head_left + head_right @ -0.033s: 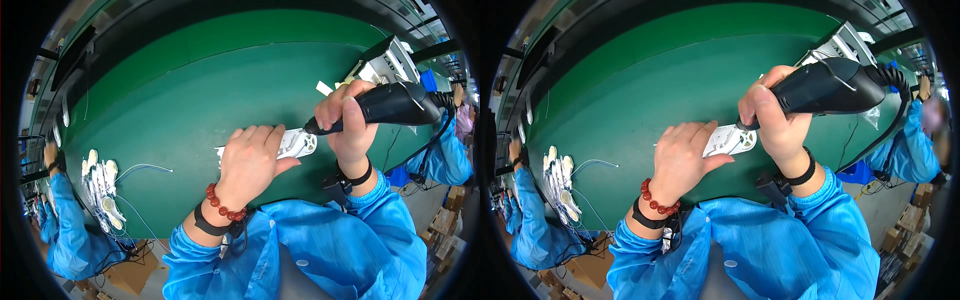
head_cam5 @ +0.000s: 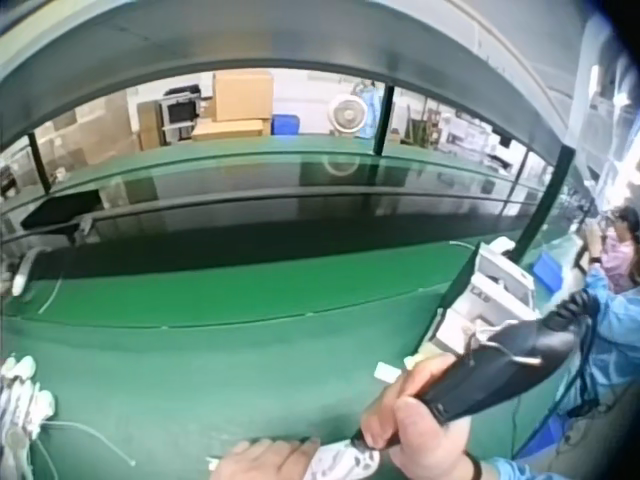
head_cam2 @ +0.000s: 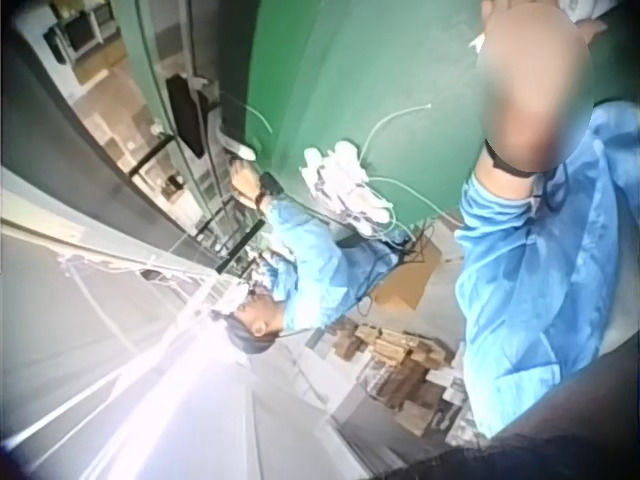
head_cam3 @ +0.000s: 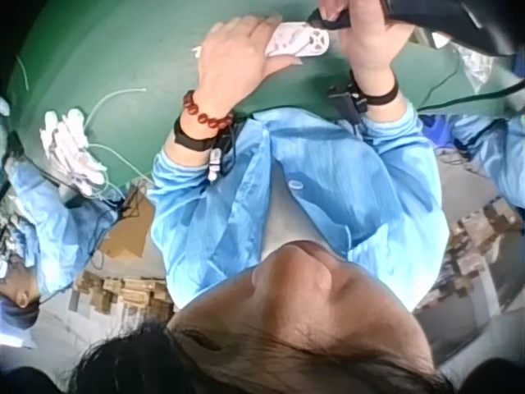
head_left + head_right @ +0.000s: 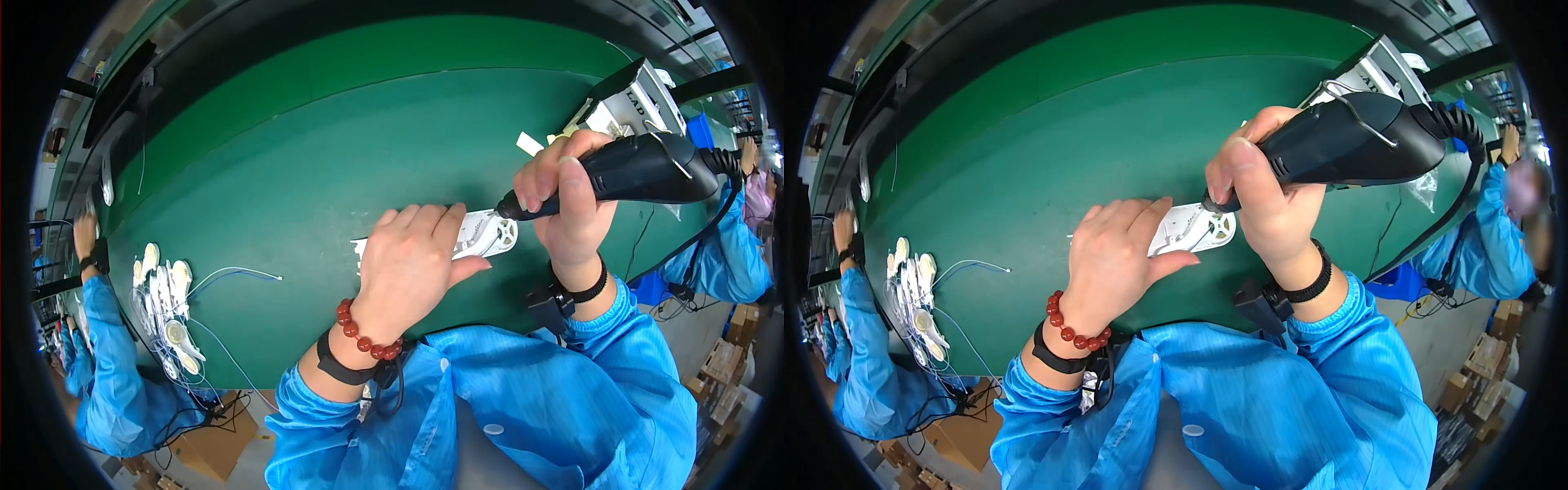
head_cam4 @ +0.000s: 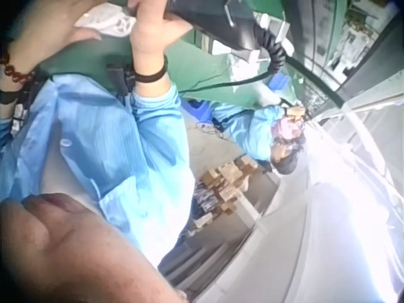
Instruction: Assembling small plastic housings using an electric screwdriver and applying labels from a feeder machine.
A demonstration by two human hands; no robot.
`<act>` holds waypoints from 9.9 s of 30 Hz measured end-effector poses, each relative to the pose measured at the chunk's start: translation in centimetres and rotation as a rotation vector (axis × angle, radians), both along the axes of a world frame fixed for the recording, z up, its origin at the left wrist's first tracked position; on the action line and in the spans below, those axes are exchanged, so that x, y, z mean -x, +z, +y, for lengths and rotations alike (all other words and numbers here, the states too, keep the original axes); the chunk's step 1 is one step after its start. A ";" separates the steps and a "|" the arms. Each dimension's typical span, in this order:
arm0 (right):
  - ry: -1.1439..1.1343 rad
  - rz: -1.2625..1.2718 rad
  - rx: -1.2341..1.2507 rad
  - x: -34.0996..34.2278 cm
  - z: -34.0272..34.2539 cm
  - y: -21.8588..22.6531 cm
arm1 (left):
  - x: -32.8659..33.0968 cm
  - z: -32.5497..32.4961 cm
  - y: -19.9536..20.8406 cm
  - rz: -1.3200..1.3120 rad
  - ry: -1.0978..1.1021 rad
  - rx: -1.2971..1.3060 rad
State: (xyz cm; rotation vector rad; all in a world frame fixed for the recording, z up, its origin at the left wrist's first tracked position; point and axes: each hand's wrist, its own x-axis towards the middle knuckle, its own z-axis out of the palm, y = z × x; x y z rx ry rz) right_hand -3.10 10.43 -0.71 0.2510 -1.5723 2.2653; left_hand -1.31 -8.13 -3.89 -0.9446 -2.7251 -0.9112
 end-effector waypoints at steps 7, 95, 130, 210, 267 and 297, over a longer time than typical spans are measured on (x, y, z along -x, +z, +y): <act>0.033 -0.007 -0.034 0.2 0.3 -0.4 | 0.0 -0.3 0.1 -0.009 -0.004 0.002; -0.414 0.161 -0.165 1.5 13.9 4.3 | 0.4 0.1 0.9 -0.018 -0.054 0.124; 0.266 0.083 -0.035 -3.8 -1.0 0.8 | 0.3 -0.6 0.2 -0.022 -0.056 0.066; -0.410 0.190 -0.264 1.6 13.6 4.6 | 0.3 -0.1 0.8 -0.022 -0.053 0.114; 0.270 0.217 0.124 -2.0 -0.8 4.6 | -0.9 0.3 0.3 0.069 0.060 -0.453; 0.096 0.135 -0.123 -4.1 0.7 2.8 | -0.7 -0.2 0.0 0.046 -0.020 0.029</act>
